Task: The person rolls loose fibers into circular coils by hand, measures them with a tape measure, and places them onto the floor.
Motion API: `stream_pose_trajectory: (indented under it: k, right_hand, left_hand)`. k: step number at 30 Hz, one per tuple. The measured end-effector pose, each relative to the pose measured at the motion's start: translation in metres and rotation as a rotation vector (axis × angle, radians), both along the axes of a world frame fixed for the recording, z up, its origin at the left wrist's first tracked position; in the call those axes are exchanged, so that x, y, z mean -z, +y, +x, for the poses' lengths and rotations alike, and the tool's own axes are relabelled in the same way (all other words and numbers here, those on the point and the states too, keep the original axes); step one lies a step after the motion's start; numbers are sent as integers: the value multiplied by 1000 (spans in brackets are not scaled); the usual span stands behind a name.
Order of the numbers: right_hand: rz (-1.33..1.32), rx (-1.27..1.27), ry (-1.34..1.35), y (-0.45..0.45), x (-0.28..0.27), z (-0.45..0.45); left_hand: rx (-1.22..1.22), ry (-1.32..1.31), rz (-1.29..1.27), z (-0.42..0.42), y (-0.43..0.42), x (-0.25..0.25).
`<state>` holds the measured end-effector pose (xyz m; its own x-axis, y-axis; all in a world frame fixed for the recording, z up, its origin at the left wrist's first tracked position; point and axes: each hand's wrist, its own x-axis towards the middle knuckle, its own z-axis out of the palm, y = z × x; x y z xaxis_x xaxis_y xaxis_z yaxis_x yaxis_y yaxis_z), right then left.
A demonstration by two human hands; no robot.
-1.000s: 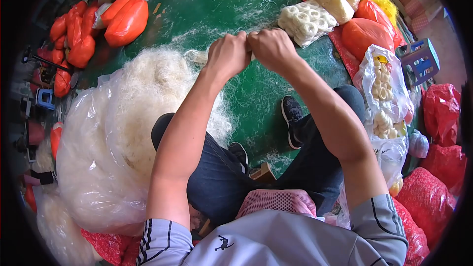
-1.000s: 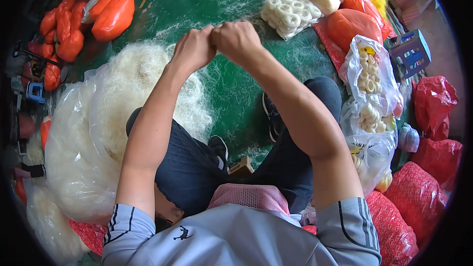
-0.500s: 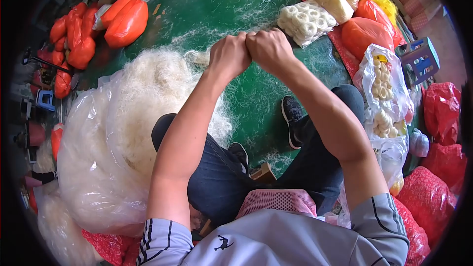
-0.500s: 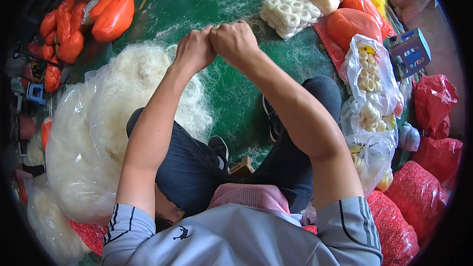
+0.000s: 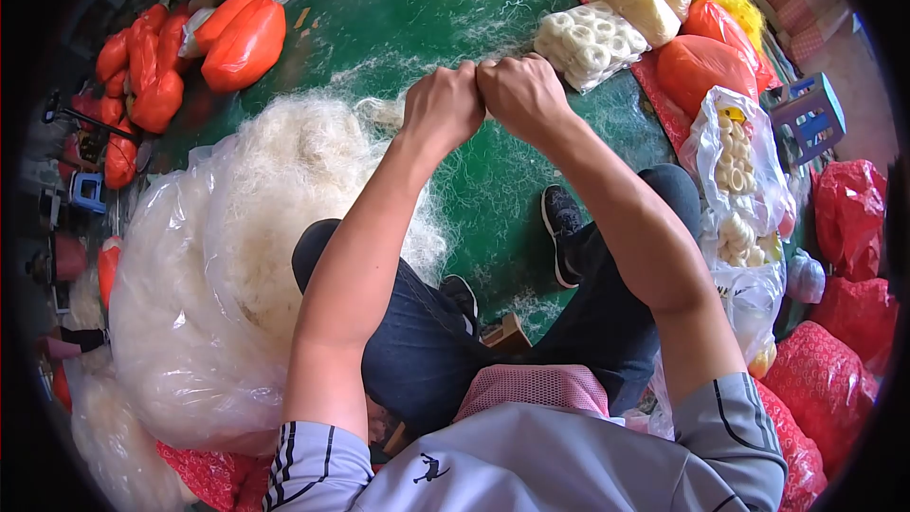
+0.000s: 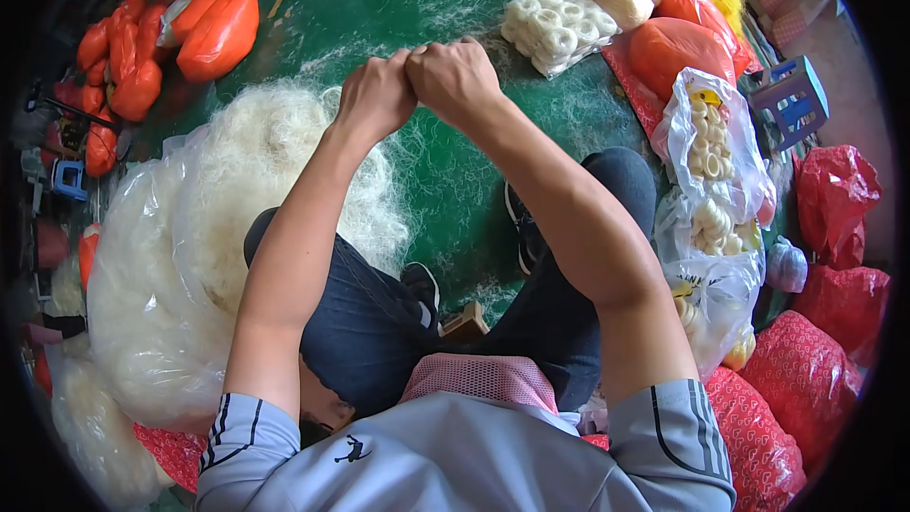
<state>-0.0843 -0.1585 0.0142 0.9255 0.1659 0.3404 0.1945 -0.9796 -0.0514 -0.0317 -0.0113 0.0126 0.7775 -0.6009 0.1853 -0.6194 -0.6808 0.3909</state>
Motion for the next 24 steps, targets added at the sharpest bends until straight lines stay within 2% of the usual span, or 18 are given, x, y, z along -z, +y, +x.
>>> stream_pose_trajectory:
  k: [1,4,7,9,13,14,15,17,20,21,24]
  right_hand:
    - [-20,7,-18,4,0,-1]
    - [161,6,-35,-5,13,8]
    - [288,-19,49,-19,18,16]
    - [309,-52,53,-18,15,15]
    - [85,-27,19,-4,2,2]
    - [66,-2,-7,-2,4,4]
    - [49,23,-32,-1,6,4]
    - [200,15,1,-7,6,7]
    - [378,-51,72,-21,13,16]
    - [348,-51,76,-21,15,15]
    - [204,-48,63,-18,19,13]
  left_hand:
    - [5,-16,-6,1,0,2]
    - [-26,57,-80,8,1,0]
    - [-50,484,-214,14,2,-9]
    - [-32,284,-164,12,0,-4]
    - [-19,60,-9,0,-2,0]
    - [8,-20,-58,3,0,6]
    - [2,3,-89,5,0,6]
    - [-5,49,-154,11,-1,4]
    - [-37,405,-255,17,-1,-1]
    - [-51,539,-286,17,-1,-2]
    - [-28,191,-77,9,0,-1]
